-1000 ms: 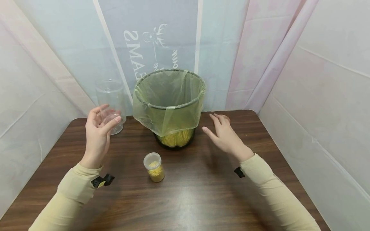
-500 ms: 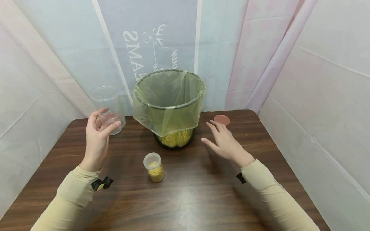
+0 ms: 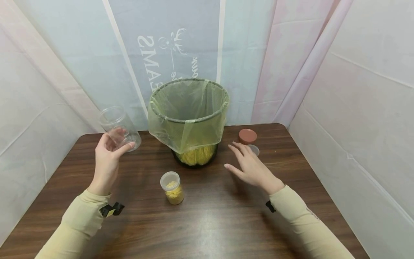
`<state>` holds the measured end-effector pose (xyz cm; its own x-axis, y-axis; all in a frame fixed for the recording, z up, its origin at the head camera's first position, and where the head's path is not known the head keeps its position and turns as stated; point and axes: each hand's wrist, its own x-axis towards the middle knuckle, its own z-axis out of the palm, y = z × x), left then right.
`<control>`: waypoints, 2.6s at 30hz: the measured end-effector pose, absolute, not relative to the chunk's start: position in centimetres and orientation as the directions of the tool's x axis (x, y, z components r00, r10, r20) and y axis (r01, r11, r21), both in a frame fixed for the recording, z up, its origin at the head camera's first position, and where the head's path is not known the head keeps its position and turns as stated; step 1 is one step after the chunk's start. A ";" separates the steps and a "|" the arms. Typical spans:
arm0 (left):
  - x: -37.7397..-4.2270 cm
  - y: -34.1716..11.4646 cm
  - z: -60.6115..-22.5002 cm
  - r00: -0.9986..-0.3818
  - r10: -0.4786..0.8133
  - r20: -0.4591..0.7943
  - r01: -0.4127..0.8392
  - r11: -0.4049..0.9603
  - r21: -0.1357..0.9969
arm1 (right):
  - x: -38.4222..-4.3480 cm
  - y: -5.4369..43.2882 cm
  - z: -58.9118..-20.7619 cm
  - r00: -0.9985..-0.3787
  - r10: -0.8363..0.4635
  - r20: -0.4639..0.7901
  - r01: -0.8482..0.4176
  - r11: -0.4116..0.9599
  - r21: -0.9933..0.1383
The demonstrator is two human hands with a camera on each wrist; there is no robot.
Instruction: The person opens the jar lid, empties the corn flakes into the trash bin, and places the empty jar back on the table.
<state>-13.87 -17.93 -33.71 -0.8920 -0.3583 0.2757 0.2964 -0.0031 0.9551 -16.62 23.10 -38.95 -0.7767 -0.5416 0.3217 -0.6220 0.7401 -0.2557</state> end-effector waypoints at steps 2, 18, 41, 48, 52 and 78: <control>-13.9 -18.1 -34.0 -0.895 -0.353 0.272 0.286 0.014 0.958 | -16.5 23.1 -39.1 -0.772 -0.550 0.319 -0.628 0.737 -0.250; -14.1 -19.0 -36.8 -0.892 -0.390 0.228 0.187 0.140 0.972 | -16.0 23.2 -40.7 -0.783 -0.555 0.281 -0.618 0.742 -0.260; -15.8 -21.0 -39.2 -0.884 -0.453 0.116 -0.040 0.320 0.947 | -16.3 24.5 -41.3 -0.797 -0.544 0.262 -0.599 0.766 -0.234; -16.2 -21.8 -40.0 -0.886 -0.455 0.082 -0.075 0.318 0.945 | -16.3 25.3 -41.3 -0.820 -0.520 0.239 -0.570 0.783 -0.249; -16.4 -22.2 -40.4 -0.883 -0.465 0.062 -0.100 0.315 0.944 | -16.4 25.7 -41.4 -0.831 -0.507 0.228 -0.553 0.793 -0.255; -17.8 -24.7 -42.4 -0.864 -0.501 -0.038 -0.218 0.306 0.927 | -16.9 27.7 -42.3 -0.863 -0.459 0.212 -0.504 0.814 -0.287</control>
